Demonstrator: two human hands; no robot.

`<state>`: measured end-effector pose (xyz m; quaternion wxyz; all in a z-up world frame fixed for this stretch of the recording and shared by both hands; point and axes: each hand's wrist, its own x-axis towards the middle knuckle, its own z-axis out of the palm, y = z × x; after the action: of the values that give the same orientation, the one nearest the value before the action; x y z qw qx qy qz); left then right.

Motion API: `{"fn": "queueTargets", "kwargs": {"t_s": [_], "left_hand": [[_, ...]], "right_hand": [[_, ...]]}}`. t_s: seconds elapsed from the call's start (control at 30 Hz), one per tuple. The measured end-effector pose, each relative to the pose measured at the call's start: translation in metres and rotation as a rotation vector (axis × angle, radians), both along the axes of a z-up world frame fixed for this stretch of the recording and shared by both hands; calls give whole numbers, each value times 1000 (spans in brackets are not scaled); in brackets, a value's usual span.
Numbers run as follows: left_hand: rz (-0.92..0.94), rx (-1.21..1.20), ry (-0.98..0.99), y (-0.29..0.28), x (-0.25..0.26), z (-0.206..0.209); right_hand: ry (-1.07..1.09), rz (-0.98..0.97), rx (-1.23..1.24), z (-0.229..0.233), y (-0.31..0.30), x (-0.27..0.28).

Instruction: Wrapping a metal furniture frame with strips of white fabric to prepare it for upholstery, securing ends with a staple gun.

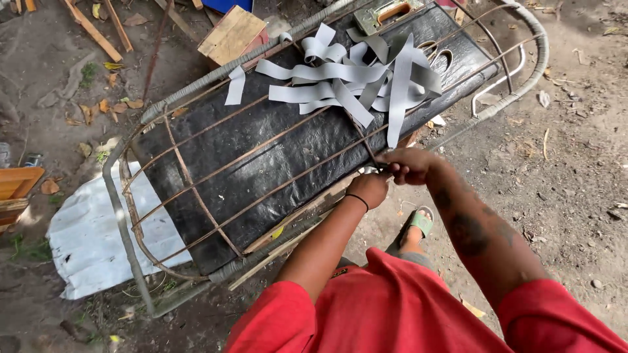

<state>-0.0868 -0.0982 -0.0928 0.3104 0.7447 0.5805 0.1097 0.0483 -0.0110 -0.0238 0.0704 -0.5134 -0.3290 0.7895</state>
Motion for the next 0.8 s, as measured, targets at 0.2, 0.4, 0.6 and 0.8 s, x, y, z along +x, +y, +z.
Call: {"fn": "queueTargets", "kwargs": {"t_s": [0.2,0.4,0.6,0.8], "left_hand": [[103,-85,-137,15,11,-58],[4,-70,-61,-3,-5,11],[-34,-61,0,6,0,4],[-23,-171,-74,-3,-6,53]], "right_hand": [[36,-256,81,-67,-34,9],[-273,-436,504,-25,-34,5],[-92,-362,287,-30,-77,57],[26,-770,706,-21,-81,49]]}}
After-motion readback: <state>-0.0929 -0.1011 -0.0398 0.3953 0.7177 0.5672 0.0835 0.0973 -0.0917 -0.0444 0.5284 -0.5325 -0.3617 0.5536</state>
